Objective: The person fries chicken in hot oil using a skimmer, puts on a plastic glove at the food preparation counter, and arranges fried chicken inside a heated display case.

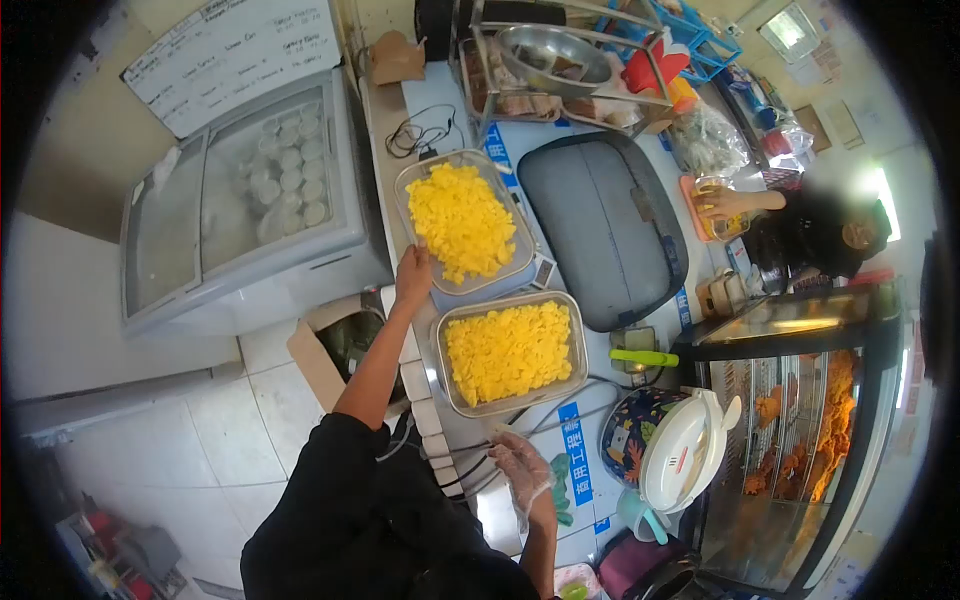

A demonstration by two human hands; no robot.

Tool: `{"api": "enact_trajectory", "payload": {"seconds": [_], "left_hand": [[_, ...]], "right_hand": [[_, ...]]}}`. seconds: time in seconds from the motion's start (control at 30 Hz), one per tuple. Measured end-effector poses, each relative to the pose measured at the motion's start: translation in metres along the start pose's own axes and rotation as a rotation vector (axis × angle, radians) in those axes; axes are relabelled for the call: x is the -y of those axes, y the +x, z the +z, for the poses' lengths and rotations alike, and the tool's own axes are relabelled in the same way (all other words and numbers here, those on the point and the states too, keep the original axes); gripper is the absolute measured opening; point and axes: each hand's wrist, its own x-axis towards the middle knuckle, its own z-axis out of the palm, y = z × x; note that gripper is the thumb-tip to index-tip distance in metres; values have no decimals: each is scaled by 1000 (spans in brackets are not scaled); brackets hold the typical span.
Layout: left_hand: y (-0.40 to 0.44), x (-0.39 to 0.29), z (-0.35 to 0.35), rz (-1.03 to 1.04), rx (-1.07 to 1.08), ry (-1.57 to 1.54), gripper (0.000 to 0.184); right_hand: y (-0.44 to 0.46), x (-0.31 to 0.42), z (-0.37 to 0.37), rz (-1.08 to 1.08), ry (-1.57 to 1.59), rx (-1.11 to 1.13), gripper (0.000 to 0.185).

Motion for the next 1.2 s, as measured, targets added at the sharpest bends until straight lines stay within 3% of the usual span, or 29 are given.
{"api": "enact_trajectory", "payload": {"seconds": [0.07, 0.13, 0.17, 0.23, 0.33, 0.43, 0.5, 0.57, 0.7, 0.77, 0.8, 0.87, 0.97, 1.1, 1.2], "left_hand": [[5, -9, -1, -69, 108, 101, 52], [5, 8, 9, 154, -114, 230, 51], [1, 14, 10, 151, -110, 227, 51], [-10, 16, 3, 39, -87, 87, 51], [-44, 12, 6, 71, -229, -49, 44], [-68, 14, -4, 130, -220, -138, 38], [-74, -47, -8, 93, -159, -197, 34], [-51, -86, 10, 393, -87, -238, 26], [16, -164, 78, 743, 265, 100, 11], [63, -143, 126, 929, 527, 616, 14], [72, -140, 142, 941, 518, 607, 14], [87, -141, 169, 850, 675, 1171, 17], [92, -129, 199, 896, 526, 1147, 18], [94, -126, 213, 883, 551, 1183, 18], [105, -111, 218, 1079, 586, 1164, 16]], "right_hand": [[7, -4, 0, 38, -57, 49, 38], [14, 1, 4, 23, -34, 61, 38], [16, 3, 3, 14, -12, 88, 37], [21, 2, 1, 27, 6, 98, 37], [26, 1, 0, 49, -25, 97, 37], [26, -8, -8, 26, -131, 34, 36], [27, -13, -13, 8, -165, -25, 35], [23, -17, -17, 28, -261, -42, 35], [16, -13, -15, 87, -221, -62, 36], [12, -15, -14, 87, -210, -83, 37], [12, -16, -13, 91, -188, -100, 38], [10, -10, -11, 69, -207, -125, 38], [10, -28, -16, 7, -242, -155, 38], [4, -29, -13, 101, -90, -179, 38], [4, -28, -15, 29, -104, -168, 38]]}}
